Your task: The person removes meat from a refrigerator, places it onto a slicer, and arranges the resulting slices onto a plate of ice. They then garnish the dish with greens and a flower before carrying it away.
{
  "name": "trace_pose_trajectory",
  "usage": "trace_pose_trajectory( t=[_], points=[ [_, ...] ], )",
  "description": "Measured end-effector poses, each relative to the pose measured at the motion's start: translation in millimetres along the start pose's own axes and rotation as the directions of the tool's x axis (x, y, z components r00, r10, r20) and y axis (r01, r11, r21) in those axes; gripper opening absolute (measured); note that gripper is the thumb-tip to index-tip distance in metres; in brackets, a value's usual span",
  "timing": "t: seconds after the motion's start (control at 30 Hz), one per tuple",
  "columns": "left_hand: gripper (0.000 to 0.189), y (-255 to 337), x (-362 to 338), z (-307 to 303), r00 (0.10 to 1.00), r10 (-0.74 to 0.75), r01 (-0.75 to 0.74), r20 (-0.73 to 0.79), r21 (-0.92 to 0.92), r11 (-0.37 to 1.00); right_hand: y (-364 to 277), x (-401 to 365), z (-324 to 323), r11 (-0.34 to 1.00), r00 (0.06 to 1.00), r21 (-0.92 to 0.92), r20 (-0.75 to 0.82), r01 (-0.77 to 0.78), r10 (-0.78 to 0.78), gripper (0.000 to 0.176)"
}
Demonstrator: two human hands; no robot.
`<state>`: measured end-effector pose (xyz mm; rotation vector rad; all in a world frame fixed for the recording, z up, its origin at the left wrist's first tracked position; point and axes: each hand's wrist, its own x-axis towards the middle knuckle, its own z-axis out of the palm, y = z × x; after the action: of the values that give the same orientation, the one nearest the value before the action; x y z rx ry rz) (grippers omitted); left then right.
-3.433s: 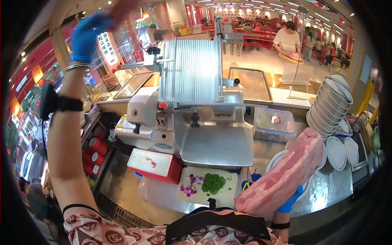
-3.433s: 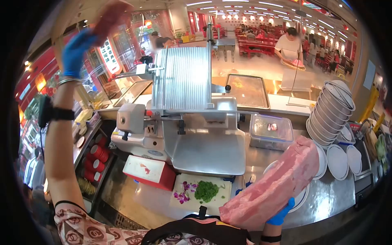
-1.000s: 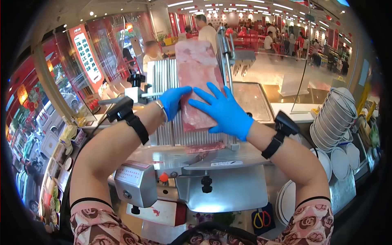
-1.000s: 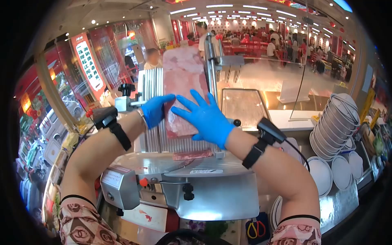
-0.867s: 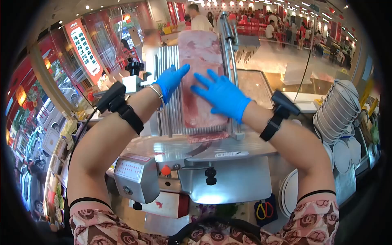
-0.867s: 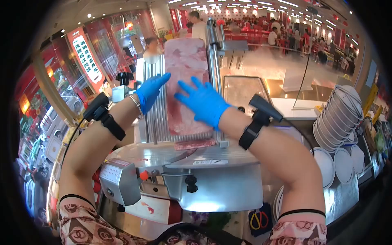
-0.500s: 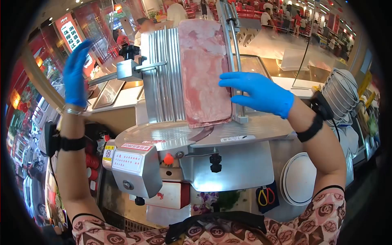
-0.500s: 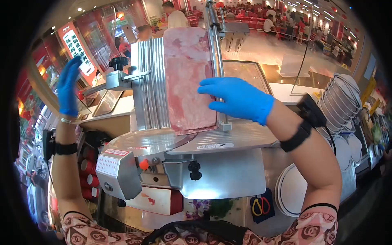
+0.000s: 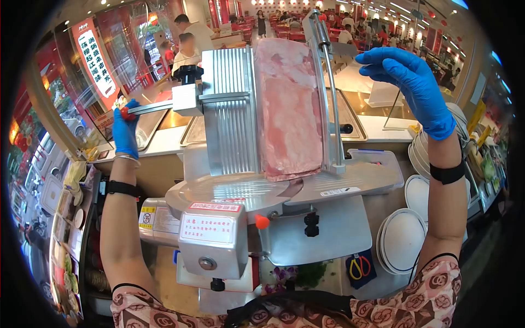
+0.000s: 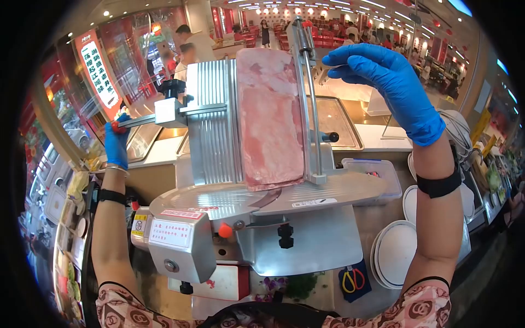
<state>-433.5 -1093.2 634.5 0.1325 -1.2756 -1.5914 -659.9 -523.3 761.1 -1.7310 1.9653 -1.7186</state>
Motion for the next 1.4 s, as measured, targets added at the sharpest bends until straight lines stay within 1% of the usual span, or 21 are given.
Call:
trace_pose_trajectory(
  t=[0.1, 0.23, 0.3, 0.37, 0.47, 0.57, 0.63, 0.7, 0.77, 0.83, 0.9, 0.97, 1.03, 1.07, 1.1, 1.17, 1.2, 1.3, 1.33, 1.37, 1.4],
  points=[
    [0.052, -3.2, -22.7, 34.2, 0.999, 0.049, -0.046, -0.013, 0.162, 0.986, -5.5, 22.7, 16.0, 1.000, 0.998, 0.024, 0.069, 0.005, -0.006, 0.029],
    [0.042, -9.5, -15.9, 20.9, 0.985, 0.089, -0.118, 0.147, 0.204, 0.972, -8.6, 76.2, 59.0, 0.996, 0.985, 0.070, 0.158, 0.061, -0.072, 0.028],
    [0.032, -11.1, -28.4, 39.0, 0.975, 0.219, -0.220, 0.038, 0.291, 0.931, -10.3, 109.3, 92.6, 0.992, 0.964, 0.067, 0.234, 0.111, -0.124, 0.027],
    [0.027, -22.2, -30.0, 53.8, 0.944, 0.315, -0.294, -0.093, 0.194, 0.936, -4.7, 141.8, 134.3, 0.991, 0.954, 0.077, 0.272, 0.108, -0.125, 0.026],
    [0.026, -26.0, -29.2, 70.7, 0.849, 0.500, -0.456, -0.170, 0.243, 0.856, 20.1, 188.9, 192.8, 0.988, 0.917, -0.049, 0.382, 0.146, -0.116, 0.027],
    [0.022, -26.9, -32.3, 76.8, 0.835, 0.524, -0.507, -0.164, 0.136, 0.851, 56.9, 228.2, 239.1, 0.957, 0.912, -0.236, 0.406, 0.170, -0.062, 0.025],
    [0.020, -26.4, -36.0, 79.9, 0.832, 0.521, -0.502, -0.191, 0.138, 0.854, 66.9, 243.4, 250.3, 0.951, 0.909, -0.246, 0.411, 0.188, -0.074, 0.026],
    [0.022, -25.3, -39.2, 85.6, 0.801, 0.559, -0.547, -0.213, 0.120, 0.829, 64.3, 244.3, 254.1, 0.976, 0.897, -0.213, 0.420, -0.054, 0.141, 0.029],
    [0.023, -28.9, -38.0, 86.4, 0.785, 0.577, -0.557, -0.225, 0.149, 0.817, 65.4, 233.8, 260.9, 0.985, 0.884, -0.166, 0.450, -0.054, 0.124, 0.034],
    [0.022, -32.1, -37.1, 89.1, 0.747, 0.615, -0.616, -0.253, 0.087, 0.783, 61.0, 228.7, 261.9, 0.959, 0.873, -0.088, 0.399, -0.268, 0.280, 0.037],
    [0.020, -34.2, -36.1, 87.5, 0.754, 0.599, -0.603, -0.271, 0.076, 0.794, 70.8, 235.3, 257.6, 0.950, 0.876, -0.118, 0.366, -0.290, 0.313, 0.045],
    [0.029, -40.2, -33.6, 81.9, 0.795, 0.575, -0.584, -0.195, 0.012, 0.811, 58.4, 230.7, 240.6, 0.874, 0.842, -0.319, 0.287, -0.367, 0.458, 0.052],
    [0.029, -42.9, -30.9, 80.7, 0.785, 0.590, -0.603, -0.188, -0.018, 0.797, 58.1, 227.6, 224.5, 0.943, 0.903, -0.183, 0.285, -0.277, 0.321, 0.056],
    [0.029, -41.7, -31.9, 82.2, 0.781, 0.594, -0.605, -0.193, 0.004, 0.796, 56.4, 233.9, 217.2, 0.959, 0.875, -0.233, 0.414, -0.163, 0.250, 0.051],
    [0.028, -40.6, -34.0, 83.1, 0.778, 0.597, -0.605, -0.196, 0.024, 0.796, 67.2, 232.4, 223.8, 0.957, 0.872, -0.235, 0.418, -0.168, 0.256, 0.051],
    [0.028, -40.2, -34.2, 83.0, 0.774, 0.601, -0.610, -0.198, 0.022, 0.792, 71.6, 222.0, 256.4, 0.983, 0.925, 0.003, 0.339, -0.183, 0.171, 0.047],
    [0.028, -40.4, -35.0, 82.8, 0.779, 0.598, -0.611, -0.189, -0.011, 0.792, 73.3, 223.4, 258.5, 0.991, 0.876, -0.040, 0.464, -0.129, 0.133, 0.038],
    [0.027, -40.2, -34.4, 80.5, 0.781, 0.602, -0.613, -0.164, -0.021, 0.790, 85.4, 237.1, 258.4, 0.996, 0.833, -0.018, 0.548, -0.082, 0.079, 0.035],
    [0.027, -40.0, -34.8, 80.0, 0.783, 0.603, -0.610, -0.153, 0.002, 0.792, 80.6, 237.3, 264.1, 0.993, 0.862, -0.120, 0.502, -0.016, 0.075, 0.033],
    [0.027, -39.0, -35.7, 80.3, 0.785, 0.601, -0.608, -0.154, 0.000, 0.794, 70.6, 239.5, 270.3, 0.992, 0.862, -0.123, 0.501, -0.019, 0.078, 0.033],
    [0.027, -38.3, -36.7, 81.1, 0.794, 0.586, -0.592, -0.161, 0.011, 0.806, 57.7, 244.9, 276.7, 0.857, 0.852, -0.507, 0.486, 0.094, 0.195, 0.032]
  ],
)
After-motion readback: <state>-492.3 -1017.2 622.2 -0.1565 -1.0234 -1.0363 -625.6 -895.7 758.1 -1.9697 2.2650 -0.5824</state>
